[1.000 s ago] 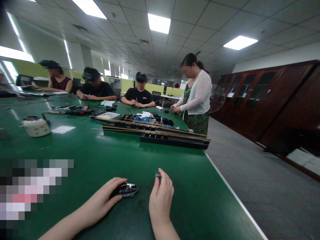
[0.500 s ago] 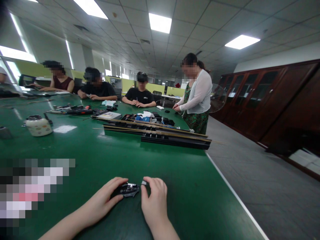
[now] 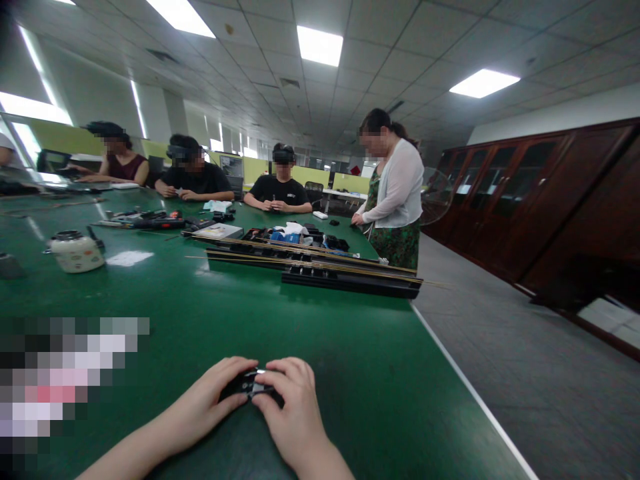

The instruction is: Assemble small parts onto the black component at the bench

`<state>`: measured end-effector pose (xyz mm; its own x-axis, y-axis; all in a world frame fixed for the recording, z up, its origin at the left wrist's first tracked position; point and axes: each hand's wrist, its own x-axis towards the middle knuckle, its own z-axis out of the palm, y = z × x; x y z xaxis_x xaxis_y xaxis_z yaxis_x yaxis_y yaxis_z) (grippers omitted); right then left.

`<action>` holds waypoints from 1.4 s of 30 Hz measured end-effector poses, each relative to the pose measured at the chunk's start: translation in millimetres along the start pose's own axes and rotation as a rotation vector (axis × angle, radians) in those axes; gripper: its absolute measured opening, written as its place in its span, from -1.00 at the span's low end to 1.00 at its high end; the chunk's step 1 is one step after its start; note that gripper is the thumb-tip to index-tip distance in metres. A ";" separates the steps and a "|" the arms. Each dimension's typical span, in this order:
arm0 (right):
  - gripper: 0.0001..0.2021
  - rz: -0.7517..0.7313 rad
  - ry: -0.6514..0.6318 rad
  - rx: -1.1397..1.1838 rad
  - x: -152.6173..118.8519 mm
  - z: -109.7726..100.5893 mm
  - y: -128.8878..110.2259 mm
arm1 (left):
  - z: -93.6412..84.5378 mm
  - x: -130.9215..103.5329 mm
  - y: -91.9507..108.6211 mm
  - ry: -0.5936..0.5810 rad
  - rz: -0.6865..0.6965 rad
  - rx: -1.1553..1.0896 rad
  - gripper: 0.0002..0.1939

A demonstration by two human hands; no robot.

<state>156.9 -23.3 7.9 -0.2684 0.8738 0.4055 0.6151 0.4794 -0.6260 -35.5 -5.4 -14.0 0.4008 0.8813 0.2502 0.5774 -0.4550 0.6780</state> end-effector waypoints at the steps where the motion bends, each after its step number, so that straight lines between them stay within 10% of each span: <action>1: -0.78 0.000 -0.005 -0.018 0.1 0.3 0.8 | 0.1 -0.1 0.0 0.000 0.002 -0.002 -0.62; 42: -0.70 0.133 -0.129 0.026 0.6 0.0 4.4 | 0.4 0.5 3.1 0.016 0.023 0.020 -0.63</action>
<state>159.4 -20.7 5.4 -0.2804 0.9319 0.2303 0.6325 0.3598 -0.6859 -33.3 -6.5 -12.1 0.4029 0.8726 0.2762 0.5824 -0.4772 0.6581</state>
